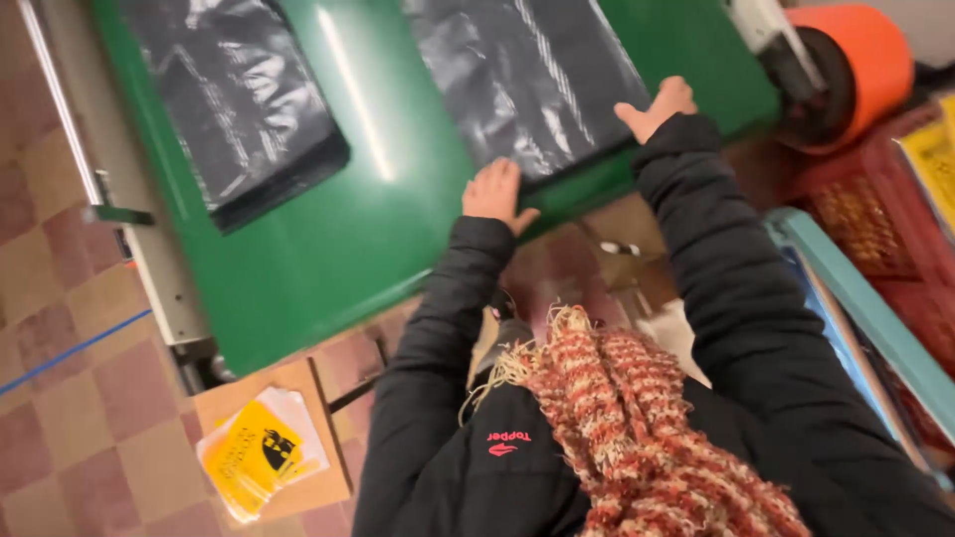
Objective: Folding black plastic garbage bags and inserting them into yellow retail packaging at a factory workstation.
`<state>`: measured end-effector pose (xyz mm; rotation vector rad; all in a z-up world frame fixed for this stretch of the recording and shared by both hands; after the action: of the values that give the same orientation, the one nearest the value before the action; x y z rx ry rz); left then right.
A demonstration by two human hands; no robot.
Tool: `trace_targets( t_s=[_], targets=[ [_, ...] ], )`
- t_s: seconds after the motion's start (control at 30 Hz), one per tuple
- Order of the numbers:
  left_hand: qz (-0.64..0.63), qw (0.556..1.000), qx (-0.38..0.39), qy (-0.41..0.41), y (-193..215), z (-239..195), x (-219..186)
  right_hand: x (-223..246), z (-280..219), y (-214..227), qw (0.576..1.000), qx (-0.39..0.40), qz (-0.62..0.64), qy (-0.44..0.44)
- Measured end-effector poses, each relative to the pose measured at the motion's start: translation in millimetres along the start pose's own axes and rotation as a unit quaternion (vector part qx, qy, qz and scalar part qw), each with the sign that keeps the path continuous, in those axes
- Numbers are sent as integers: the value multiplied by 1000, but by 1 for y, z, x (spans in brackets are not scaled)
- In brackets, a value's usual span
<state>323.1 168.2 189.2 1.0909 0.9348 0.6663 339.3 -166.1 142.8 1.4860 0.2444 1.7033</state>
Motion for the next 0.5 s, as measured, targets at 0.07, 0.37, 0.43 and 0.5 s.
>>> trace_targets(
  t_s=[0.07,0.37,0.43,0.5],
  targets=[
    [-22,998,48,18,-8,3,14,-16,24,-18,989,33,-142,-27],
    [-58,998,1,-16,12,21,15,-65,75,-42,962,212,-43,-167],
    [-13,998,-59,-26,-3,25,23,22,66,-4,969,94,135,-184],
    [-15,993,-95,-65,13,16,35,50,38,21,969,89,162,-166]
  ],
)
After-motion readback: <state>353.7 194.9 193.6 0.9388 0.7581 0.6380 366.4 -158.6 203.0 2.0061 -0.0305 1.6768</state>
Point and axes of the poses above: each hand's wrist, its own z-axis towards the middle knuckle, its own y-axis out of the back of the hand, x = y × z, the point moved 9 cm from there along z, towards the middle knuckle, and after that the axes turned 8 degrees about y, right-handed, at the moved point
